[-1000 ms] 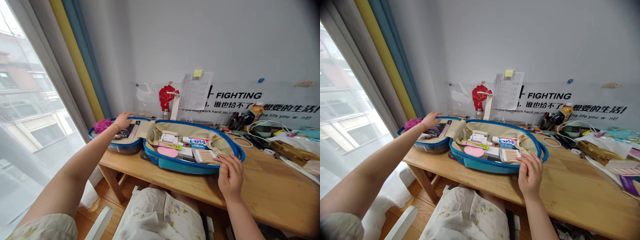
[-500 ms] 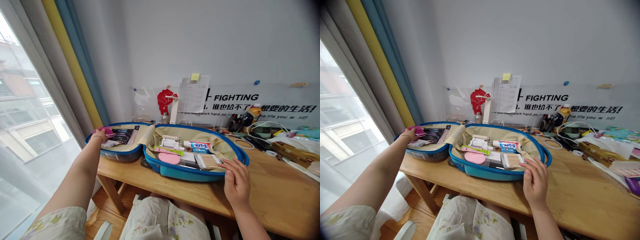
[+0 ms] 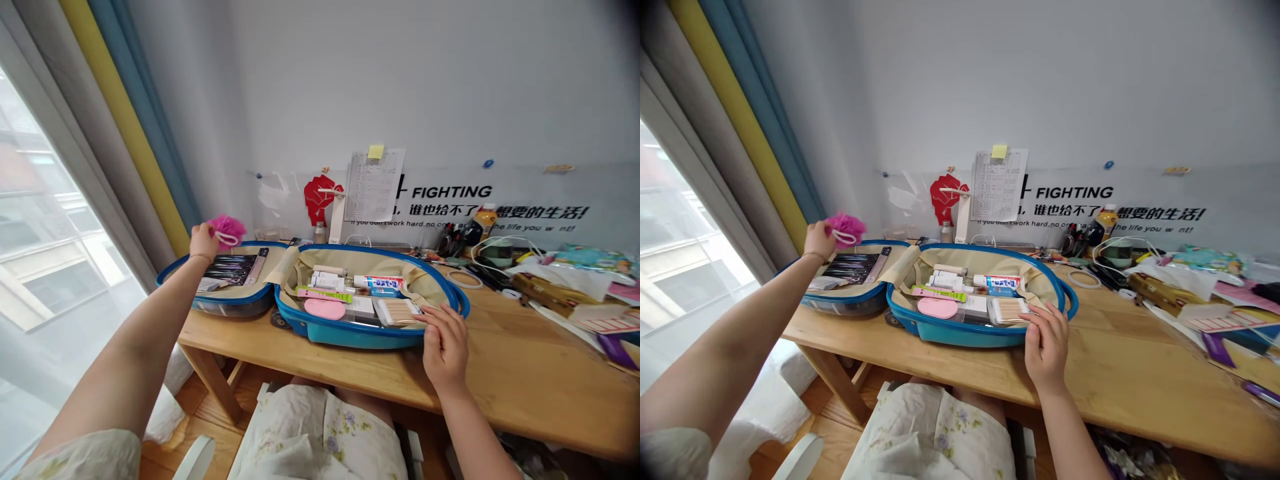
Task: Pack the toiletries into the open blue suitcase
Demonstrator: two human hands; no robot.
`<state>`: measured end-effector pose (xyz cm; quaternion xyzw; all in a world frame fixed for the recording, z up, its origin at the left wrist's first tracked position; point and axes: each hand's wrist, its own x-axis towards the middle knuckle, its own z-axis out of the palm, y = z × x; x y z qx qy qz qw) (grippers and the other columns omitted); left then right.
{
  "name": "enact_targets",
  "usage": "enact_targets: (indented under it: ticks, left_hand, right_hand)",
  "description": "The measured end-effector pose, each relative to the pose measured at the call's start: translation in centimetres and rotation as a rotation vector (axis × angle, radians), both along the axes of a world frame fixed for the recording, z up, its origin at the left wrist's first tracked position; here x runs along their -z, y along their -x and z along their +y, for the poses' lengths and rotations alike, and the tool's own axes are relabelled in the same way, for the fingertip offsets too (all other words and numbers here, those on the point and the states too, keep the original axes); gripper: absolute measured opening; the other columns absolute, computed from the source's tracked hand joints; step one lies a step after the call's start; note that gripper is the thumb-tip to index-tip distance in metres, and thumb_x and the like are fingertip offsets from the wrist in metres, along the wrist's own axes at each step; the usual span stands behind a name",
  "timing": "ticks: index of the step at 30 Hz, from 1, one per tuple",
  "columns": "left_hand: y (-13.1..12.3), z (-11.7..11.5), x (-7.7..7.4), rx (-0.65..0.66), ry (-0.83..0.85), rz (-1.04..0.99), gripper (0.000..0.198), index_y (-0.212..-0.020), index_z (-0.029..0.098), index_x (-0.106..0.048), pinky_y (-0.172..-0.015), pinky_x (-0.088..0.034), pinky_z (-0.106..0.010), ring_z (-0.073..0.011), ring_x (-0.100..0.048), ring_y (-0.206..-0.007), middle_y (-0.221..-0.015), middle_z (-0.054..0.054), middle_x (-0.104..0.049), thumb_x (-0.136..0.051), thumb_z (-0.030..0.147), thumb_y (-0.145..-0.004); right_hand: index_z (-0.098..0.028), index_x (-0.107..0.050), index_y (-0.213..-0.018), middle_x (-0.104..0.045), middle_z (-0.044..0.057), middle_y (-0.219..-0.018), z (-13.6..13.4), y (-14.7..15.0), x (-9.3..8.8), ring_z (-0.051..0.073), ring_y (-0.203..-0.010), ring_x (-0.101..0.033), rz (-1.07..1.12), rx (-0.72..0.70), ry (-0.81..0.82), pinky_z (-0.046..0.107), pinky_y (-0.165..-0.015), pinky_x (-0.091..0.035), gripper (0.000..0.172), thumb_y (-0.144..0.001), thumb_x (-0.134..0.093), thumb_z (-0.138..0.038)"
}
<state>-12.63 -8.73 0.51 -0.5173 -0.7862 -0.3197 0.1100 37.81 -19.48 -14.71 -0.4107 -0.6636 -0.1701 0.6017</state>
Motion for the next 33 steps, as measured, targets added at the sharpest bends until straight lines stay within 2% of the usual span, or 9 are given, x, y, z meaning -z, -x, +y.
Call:
enact_targets:
  ticks: [3,6,8,11,14,17,22,28,33]
  left_hand:
    - [-6.6,2.0,-2.0,0.219,-0.109,0.048,0.032,-0.115,0.011,-0.053,-0.103,-0.042,-0.037,-0.0247,-0.053,-0.117,-0.121,-0.016,-0.053,-0.042,0.012,-0.086]
    - [-14.6,3.1,-2.4,0.461,-0.139,0.101,0.026,-0.107,0.016,-0.058,-0.101,-0.043,-0.028,-0.019,-0.054,-0.112,-0.115,-0.009,-0.056,-0.048,0.009,-0.083]
    - [-19.9,3.2,-1.8,0.633,-0.133,0.136,0.023,-0.102,0.018,-0.06,-0.097,-0.045,-0.025,-0.0157,-0.056,-0.105,-0.112,-0.005,-0.057,-0.053,0.01,-0.082]
    - [-26.9,2.6,-0.2,1.028,-0.142,0.189,0.02,-0.102,0.015,-0.06,-0.098,-0.045,-0.03,-0.0182,-0.056,-0.104,-0.11,-0.008,-0.056,-0.048,0.011,-0.086]
    - [-31.8,2.0,1.8,1.136,-0.02,0.261,0.024,-0.109,0.015,-0.059,-0.099,-0.044,-0.033,-0.0208,-0.053,-0.109,-0.115,-0.011,-0.053,-0.043,0.014,-0.09]
    - [-34.1,1.7,3.9,1.155,0.096,0.313,0.025,-0.11,0.015,-0.059,-0.099,-0.044,-0.036,-0.0234,-0.053,-0.112,-0.116,-0.012,-0.053,-0.043,0.015,-0.091]
    - [-34.3,2.0,6.5,1.186,0.259,0.353,0.035,-0.123,0.013,-0.055,-0.102,-0.044,-0.036,-0.0244,-0.056,-0.114,-0.125,-0.016,-0.05,-0.051,0.019,-0.088]
    - [-33.7,2.4,7.4,1.258,0.403,0.389,0.067,-0.146,0.02,-0.035,-0.113,-0.032,-0.046,-0.0307,-0.037,-0.139,-0.152,-0.016,-0.032,-0.057,0.019,-0.083]
    - [-34.2,2.3,7.2,1.275,0.399,0.196,0.09,-0.154,0.025,-0.006,-0.108,-0.04,-0.041,-0.0295,-0.031,-0.143,-0.161,-0.017,-0.003,-0.05,0.007,-0.078]
  right_hand:
    - [-0.021,-0.067,-0.091,-0.068,0.008,-0.101,0.0,0.0,0.1,0.026,-0.117,-0.054,-0.015,0.005,-0.007,0.051,-0.101,-0.041,0.026,-0.093,-0.041,-0.022]
    - [-0.021,-0.067,-0.09,-0.068,0.008,-0.1,0.1,0.0,0.1,0.026,-0.117,-0.054,-0.006,0.011,0.0,0.052,-0.1,-0.041,0.027,-0.093,-0.041,-0.024]
    - [-0.021,-0.068,-0.089,-0.068,0.008,-0.099,0.1,0.0,0.2,0.027,-0.116,-0.054,0.008,0.014,0.01,0.053,-0.1,-0.041,0.028,-0.093,-0.041,-0.026]
    - [-0.021,-0.068,-0.09,-0.068,0.008,-0.1,0.0,0.1,0.2,0.027,-0.117,-0.054,0.019,0.015,0.02,0.054,-0.1,-0.04,0.028,-0.093,-0.04,-0.027]
    - [-0.021,-0.067,-0.092,-0.068,0.008,-0.102,-0.1,0.1,0.1,0.027,-0.118,-0.053,0.009,0.009,0.012,0.054,-0.1,-0.041,0.027,-0.093,-0.041,-0.024]
    - [-0.022,-0.067,-0.092,-0.068,0.008,-0.101,-0.2,0.1,0.1,0.026,-0.117,-0.054,0.001,0.007,0.008,0.052,-0.099,-0.042,0.026,-0.093,-0.041,-0.024]
    - [-0.022,-0.067,-0.091,-0.068,0.007,-0.101,-0.2,0.2,-0.1,0.026,-0.117,-0.054,0.005,0.002,0.009,0.052,-0.1,-0.042,0.026,-0.093,-0.041,-0.023]
    - [-0.021,-0.067,-0.091,-0.068,0.008,-0.102,-0.2,0.2,0.0,0.026,-0.118,-0.053,0.004,0.002,0.028,0.053,-0.101,-0.041,0.027,-0.093,-0.04,-0.025]
    - [-0.021,-0.067,-0.09,-0.067,0.008,-0.1,0.0,0.0,0.2,0.026,-0.117,-0.054,-0.002,0.005,0.018,0.052,-0.099,-0.042,0.027,-0.093,-0.04,-0.026]
